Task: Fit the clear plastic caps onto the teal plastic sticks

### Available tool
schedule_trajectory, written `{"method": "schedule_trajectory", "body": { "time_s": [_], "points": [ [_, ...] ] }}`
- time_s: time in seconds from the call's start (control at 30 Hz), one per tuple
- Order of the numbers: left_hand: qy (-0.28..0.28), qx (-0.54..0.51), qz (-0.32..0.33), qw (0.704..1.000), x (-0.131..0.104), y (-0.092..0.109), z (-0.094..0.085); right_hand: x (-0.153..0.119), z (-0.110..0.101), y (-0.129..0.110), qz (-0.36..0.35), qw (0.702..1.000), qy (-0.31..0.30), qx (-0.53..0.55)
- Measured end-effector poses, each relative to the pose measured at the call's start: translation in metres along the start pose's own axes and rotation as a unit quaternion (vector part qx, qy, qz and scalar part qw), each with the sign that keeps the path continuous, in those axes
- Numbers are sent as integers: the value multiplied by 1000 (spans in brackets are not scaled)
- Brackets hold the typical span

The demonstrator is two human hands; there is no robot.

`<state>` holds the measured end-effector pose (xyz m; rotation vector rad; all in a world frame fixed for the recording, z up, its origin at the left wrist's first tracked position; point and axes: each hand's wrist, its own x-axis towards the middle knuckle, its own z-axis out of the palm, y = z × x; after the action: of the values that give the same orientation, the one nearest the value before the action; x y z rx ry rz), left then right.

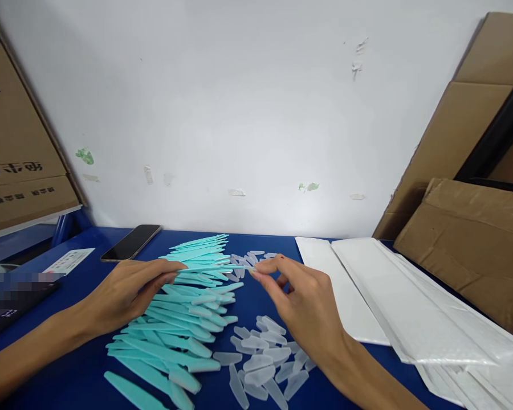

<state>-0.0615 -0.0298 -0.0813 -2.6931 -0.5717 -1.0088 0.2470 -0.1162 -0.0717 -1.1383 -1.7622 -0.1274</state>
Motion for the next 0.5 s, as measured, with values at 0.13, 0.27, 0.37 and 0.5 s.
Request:
{"method": "schedule_trajectory", "body": {
  "time_s": [0.13, 0.27, 0.37, 0.5],
  "points": [
    [-4, 4, 9, 1000, 1, 3, 0, 2, 0, -3, 73, 994, -34, 74],
    [-5, 5, 14, 1000, 1, 5, -1, 1, 2, -3, 132, 980, -66, 131],
    [10, -2, 13, 1000, 0, 5, -1, 0, 3, -3, 169, 970, -73, 159],
    [30, -29, 2, 999, -1, 8, -2, 2, 1, -6, 206, 959, -68, 184]
  ]
}}
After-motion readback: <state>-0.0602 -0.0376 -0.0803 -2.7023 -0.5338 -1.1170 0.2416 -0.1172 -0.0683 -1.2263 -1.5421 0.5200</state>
